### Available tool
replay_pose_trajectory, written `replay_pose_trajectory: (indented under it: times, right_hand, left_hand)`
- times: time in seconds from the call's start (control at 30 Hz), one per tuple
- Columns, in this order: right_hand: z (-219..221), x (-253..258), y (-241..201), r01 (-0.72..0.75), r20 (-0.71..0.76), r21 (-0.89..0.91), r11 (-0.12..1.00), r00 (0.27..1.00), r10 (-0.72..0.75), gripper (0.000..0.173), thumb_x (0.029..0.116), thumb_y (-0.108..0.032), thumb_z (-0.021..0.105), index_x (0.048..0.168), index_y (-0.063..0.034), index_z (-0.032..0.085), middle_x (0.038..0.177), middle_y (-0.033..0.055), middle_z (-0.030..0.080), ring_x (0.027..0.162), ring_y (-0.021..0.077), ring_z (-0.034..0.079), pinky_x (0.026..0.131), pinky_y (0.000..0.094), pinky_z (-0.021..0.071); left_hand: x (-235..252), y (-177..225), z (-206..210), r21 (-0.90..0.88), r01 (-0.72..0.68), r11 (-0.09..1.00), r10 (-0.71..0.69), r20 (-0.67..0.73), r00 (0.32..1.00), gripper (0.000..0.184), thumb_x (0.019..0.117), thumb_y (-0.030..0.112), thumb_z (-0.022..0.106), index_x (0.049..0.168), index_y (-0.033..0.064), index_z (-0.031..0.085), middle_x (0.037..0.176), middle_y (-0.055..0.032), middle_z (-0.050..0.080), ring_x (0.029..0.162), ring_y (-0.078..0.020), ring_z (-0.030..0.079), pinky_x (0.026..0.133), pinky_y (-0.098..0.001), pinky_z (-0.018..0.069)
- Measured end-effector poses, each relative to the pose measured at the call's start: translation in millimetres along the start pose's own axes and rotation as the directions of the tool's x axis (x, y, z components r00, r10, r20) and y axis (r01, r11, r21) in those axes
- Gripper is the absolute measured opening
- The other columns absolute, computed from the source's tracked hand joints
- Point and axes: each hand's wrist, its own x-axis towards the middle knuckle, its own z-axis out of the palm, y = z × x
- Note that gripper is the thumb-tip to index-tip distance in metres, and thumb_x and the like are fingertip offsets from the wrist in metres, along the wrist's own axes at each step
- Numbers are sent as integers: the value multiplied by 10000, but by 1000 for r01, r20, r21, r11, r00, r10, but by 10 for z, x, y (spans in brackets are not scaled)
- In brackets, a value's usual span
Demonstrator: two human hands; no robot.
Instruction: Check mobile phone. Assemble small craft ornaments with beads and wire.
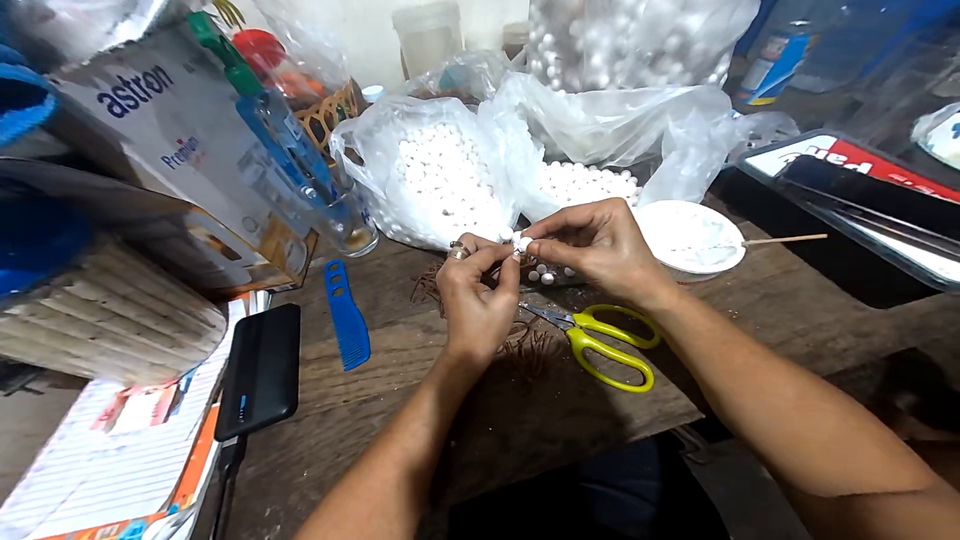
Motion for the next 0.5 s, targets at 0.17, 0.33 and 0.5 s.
replay_pose_trajectory:
  times: [0.17, 0.33, 0.5]
  right_hand:
    - [-33, 13, -48, 38, -87, 39, 999, 996, -34, 180, 943, -28, 664, 1109, 25, 707, 869, 2, 706, 701, -4, 641, 658, 157, 559]
    - [88, 17, -30, -189, -34, 125, 974, 980, 194, 164, 952, -57, 655, 1092, 21, 690, 845, 10, 673, 658, 20, 594, 601, 193, 518]
    - [278, -12, -93, -209, -44, 122, 970, 976, 215, 57, 937, -29, 692, 923, 18, 723, 770, -15, 680, 649, -30, 597, 625, 145, 515]
  left_hand:
    - [101, 47, -55, -350, 239, 906, -244, 31, 969, 100, 940, -59, 640, 946, -12, 729, 956, -12, 683, 833, -31, 661, 749, -191, 574]
    - [200, 87, -82, -674, 421, 607, -481, 110, 870, 255, 1023, -35, 500, 963, 46, 734, 950, -24, 746, 886, -88, 698, 828, -250, 574]
    - [166, 118, -24, -712, 441, 547, -497, 147, 855, 280, 1003, -80, 481, 919, 19, 729, 876, -33, 734, 818, -92, 695, 791, -252, 581]
